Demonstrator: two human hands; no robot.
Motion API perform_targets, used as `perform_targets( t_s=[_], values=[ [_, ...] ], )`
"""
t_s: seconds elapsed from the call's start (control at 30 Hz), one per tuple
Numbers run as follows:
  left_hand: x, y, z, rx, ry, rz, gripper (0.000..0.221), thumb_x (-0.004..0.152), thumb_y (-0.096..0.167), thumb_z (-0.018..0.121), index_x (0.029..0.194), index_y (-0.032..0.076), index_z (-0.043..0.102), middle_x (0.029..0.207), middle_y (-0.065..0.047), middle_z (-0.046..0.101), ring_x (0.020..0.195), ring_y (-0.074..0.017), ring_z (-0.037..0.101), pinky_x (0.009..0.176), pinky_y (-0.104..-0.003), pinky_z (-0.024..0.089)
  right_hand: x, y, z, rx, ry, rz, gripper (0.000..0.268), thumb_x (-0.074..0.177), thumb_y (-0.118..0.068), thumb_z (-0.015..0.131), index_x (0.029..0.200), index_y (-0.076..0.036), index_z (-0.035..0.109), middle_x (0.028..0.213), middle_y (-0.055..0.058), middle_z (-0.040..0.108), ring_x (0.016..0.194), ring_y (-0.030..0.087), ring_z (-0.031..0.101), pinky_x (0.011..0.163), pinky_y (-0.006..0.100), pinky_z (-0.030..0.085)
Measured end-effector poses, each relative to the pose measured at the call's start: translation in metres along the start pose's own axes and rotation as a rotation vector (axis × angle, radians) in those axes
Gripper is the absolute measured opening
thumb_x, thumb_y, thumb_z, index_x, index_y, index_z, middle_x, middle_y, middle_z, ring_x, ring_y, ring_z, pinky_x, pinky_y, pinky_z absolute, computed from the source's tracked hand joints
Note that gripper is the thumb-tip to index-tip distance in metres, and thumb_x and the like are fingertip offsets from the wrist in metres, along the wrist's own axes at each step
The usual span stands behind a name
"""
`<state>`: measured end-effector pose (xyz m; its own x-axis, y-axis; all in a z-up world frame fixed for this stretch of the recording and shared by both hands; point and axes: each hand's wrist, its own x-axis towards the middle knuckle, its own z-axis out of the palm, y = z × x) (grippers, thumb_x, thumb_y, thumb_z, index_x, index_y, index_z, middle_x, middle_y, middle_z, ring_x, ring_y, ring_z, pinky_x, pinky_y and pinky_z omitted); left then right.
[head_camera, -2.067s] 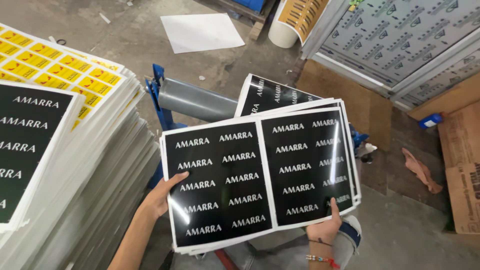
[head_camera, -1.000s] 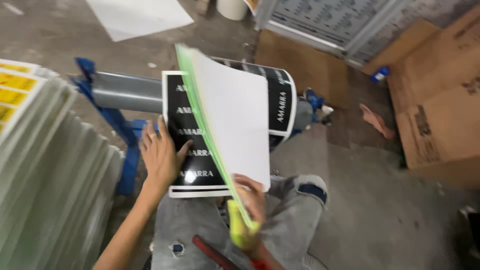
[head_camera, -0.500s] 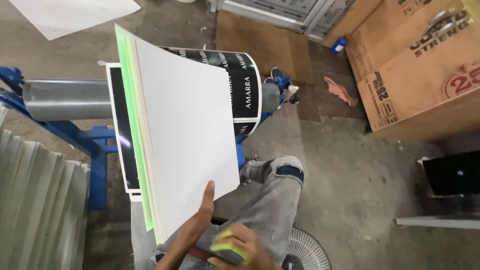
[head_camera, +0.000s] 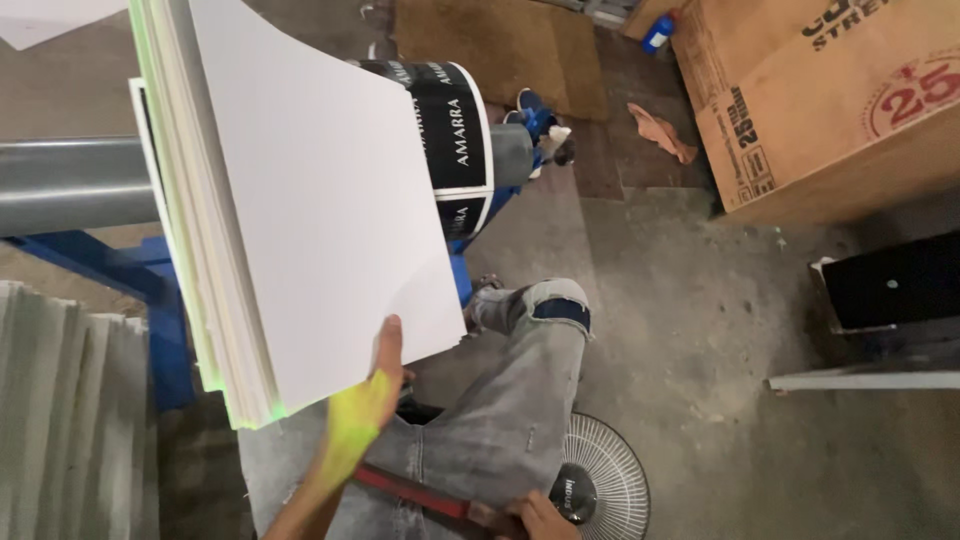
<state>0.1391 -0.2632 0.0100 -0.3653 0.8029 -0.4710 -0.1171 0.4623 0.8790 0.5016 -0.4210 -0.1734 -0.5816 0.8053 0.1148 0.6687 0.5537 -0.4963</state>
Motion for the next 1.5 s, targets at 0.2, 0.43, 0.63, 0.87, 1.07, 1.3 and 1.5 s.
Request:
perform_targets(
  t_s=[0.2, 0.43, 0.63, 0.87, 1.07, 1.3, 1.5],
  values=[
    [-0.011, 0.015, -0.013, -0.042, 0.100, 0.631, 0.026, 0.101, 0.017, 0.065, 0.111, -0.006, 0.068, 0.094, -0.010, 0.072, 0.086, -0.0178, 0.067, 0.075, -0.033, 0.054, 0.050, -0.022, -0.062, 0.310, -0.233, 0.229, 0.038, 0.094, -0.023, 0.073, 0.119, 0.001, 0.058, 0.092, 0.020, 0.070, 0.087, 0.037, 0.074, 0.074, 0.042, 0.057],
    [-0.017, 0.025, -0.017, 0.013, 0.110, 0.594, 0.022, 0.098, 0.015, 0.067, 0.109, -0.004, 0.071, 0.089, -0.011, 0.073, 0.081, -0.0198, 0.069, 0.074, -0.034, 0.055, 0.110, -0.055, -0.091, 0.217, 0.023, 0.155, 0.042, 0.092, -0.020, 0.069, 0.126, 0.000, 0.055, 0.088, 0.019, 0.069, 0.074, 0.037, 0.069, 0.066, 0.042, 0.054],
    [-0.015, 0.023, -0.007, 0.078, 0.263, 0.753, 0.020, 0.100, 0.010, 0.067, 0.112, -0.006, 0.070, 0.096, -0.014, 0.074, 0.085, -0.0214, 0.072, 0.075, -0.032, 0.056, 0.166, -0.076, -0.097, 0.173, 0.059, 0.285, 0.038, 0.093, -0.017, 0.067, 0.126, -0.005, 0.054, 0.092, 0.018, 0.069, 0.073, 0.039, 0.066, 0.064, 0.046, 0.051],
    [-0.010, 0.014, -0.009, 0.071, 0.156, 0.569, 0.025, 0.107, 0.013, 0.061, 0.092, -0.005, 0.070, 0.067, -0.011, 0.063, 0.061, -0.0216, 0.059, 0.059, -0.036, 0.048, 0.222, -0.099, -0.084, 0.367, -0.123, 0.364, 0.040, 0.090, -0.017, 0.065, 0.125, -0.004, 0.050, 0.081, 0.022, 0.065, 0.067, 0.040, 0.065, 0.061, 0.048, 0.048],
    [-0.015, 0.016, -0.017, 0.035, 0.163, 0.862, 0.027, 0.113, 0.017, 0.055, 0.102, -0.006, 0.065, 0.077, -0.005, 0.061, 0.068, -0.0125, 0.057, 0.060, -0.029, 0.047, 0.235, -0.110, -0.067, 0.334, 0.054, 0.213, 0.025, 0.099, -0.024, 0.067, 0.112, -0.004, 0.058, 0.081, 0.021, 0.067, 0.070, 0.038, 0.066, 0.059, 0.045, 0.049],
    [-0.014, 0.027, -0.006, -0.190, 0.039, 0.481, 0.025, 0.104, 0.019, 0.055, 0.096, -0.001, 0.067, 0.068, -0.001, 0.061, 0.052, -0.0075, 0.056, 0.045, -0.027, 0.045, 0.238, -0.066, -0.125, -0.029, 0.263, 0.306, 0.025, 0.097, -0.029, 0.068, 0.108, -0.007, 0.065, 0.067, 0.015, 0.066, 0.053, 0.030, 0.063, 0.050, 0.042, 0.048],
    [-0.016, 0.022, 0.003, -0.193, 0.030, 0.400, 0.028, 0.106, 0.018, 0.057, 0.091, -0.003, 0.067, 0.063, -0.003, 0.057, 0.050, -0.0096, 0.053, 0.044, -0.028, 0.041, 0.230, -0.087, -0.122, 0.104, 0.104, 0.175, 0.026, 0.092, -0.021, 0.069, 0.113, -0.005, 0.066, 0.074, 0.014, 0.069, 0.059, 0.027, 0.067, 0.054, 0.039, 0.052]
  ],
)
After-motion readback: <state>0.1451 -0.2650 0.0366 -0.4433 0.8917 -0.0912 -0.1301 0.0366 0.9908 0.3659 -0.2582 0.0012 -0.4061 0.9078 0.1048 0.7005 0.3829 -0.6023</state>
